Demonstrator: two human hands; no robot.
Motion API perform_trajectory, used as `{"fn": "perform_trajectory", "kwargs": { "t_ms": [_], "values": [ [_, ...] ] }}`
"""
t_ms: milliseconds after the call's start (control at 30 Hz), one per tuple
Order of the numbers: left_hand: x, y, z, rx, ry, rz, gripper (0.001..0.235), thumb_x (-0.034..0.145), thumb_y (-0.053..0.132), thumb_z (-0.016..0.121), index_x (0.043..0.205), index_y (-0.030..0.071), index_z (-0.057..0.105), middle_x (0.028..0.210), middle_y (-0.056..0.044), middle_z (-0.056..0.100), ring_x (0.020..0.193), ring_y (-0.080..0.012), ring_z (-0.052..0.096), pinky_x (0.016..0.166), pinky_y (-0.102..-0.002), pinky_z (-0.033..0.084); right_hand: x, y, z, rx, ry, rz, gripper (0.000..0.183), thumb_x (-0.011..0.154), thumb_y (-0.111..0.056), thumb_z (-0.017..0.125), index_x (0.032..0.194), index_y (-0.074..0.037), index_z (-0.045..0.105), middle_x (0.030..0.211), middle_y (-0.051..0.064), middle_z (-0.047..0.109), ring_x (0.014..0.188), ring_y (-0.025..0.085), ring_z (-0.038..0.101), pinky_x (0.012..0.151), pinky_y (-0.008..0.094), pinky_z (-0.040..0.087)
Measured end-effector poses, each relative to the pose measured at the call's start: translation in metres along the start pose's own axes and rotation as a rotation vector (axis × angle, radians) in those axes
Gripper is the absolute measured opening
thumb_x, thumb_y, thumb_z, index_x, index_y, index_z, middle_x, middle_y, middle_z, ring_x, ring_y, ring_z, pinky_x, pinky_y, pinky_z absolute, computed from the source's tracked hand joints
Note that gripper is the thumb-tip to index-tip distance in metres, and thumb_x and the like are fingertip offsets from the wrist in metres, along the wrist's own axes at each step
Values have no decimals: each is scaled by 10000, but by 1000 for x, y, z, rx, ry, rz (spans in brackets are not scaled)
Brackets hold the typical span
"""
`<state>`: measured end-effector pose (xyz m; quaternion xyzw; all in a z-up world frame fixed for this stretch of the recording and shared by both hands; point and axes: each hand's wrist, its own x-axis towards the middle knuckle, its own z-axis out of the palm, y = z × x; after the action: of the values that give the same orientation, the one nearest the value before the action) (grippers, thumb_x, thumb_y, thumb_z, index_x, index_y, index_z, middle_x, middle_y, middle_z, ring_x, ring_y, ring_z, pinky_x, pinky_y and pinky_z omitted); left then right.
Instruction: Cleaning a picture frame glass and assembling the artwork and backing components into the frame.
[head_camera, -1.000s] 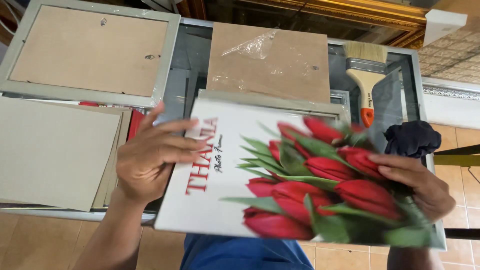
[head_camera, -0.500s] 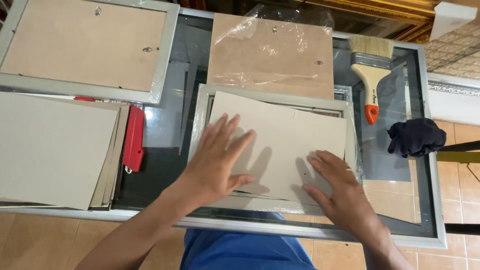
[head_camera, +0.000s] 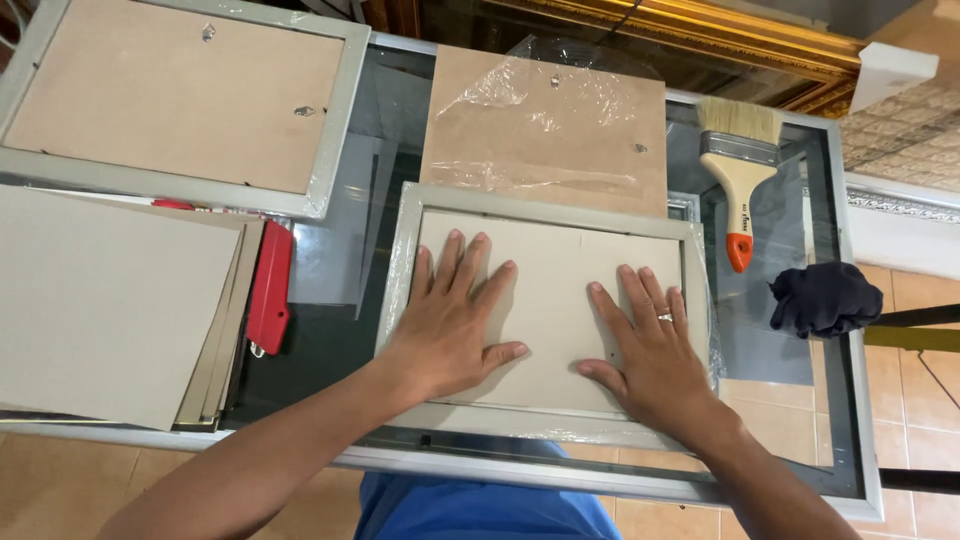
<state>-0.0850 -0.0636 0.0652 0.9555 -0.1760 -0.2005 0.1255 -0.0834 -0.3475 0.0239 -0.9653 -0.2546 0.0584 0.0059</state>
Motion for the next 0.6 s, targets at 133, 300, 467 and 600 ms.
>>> {"fn": "perform_trajectory", "kwargs": {
  "t_ms": [133, 300, 467, 600],
  "values": [
    [2, 4, -3, -24, -30, -20, 1044, 902, 808, 423, 1640, 102, 204, 1678, -335, 38, 1554, -536, -43, 1182, -729, -49, 5, 0, -6, -31, -111, 12, 1053, 835, -844, 522, 1655, -260, 214, 1678, 202, 144, 1571, 422, 78, 1224, 644, 79],
    [-3, 10, -9, 0, -78, -46, 1066, 896, 832, 391, 1659, 129, 148, 1697, -311, -17, 1557, -519, -97, 1180, -724, -95, 35, 6, -50, 116, -218, 78, 807, 882, -696, 587, 1557, -289, 416, 1613, 141, 343, 1575, 349, 205, 1248, 632, 105],
    [-3, 9, -5, 49, -64, -42, 1074, 890, 860, 310, 1663, 140, 123, 1700, -298, -38, 1553, -517, -109, 1179, -723, -85, 136, 56, -35, 174, 86, 95, 842, 920, -586, 610, 1636, -232, 343, 1621, 192, 377, 1522, 407, 321, 1202, 650, 227],
    [1, 2, 15, 62, -76, -39, 1072, 896, 861, 288, 1665, 135, 113, 1698, -306, -46, 1552, -520, -106, 1177, -720, -89, 201, 65, -46, 200, 152, 79, 754, 1029, -503, 545, 1651, -144, 317, 1606, 275, 394, 1526, 443, 299, 1188, 676, 217]
  ]
}}
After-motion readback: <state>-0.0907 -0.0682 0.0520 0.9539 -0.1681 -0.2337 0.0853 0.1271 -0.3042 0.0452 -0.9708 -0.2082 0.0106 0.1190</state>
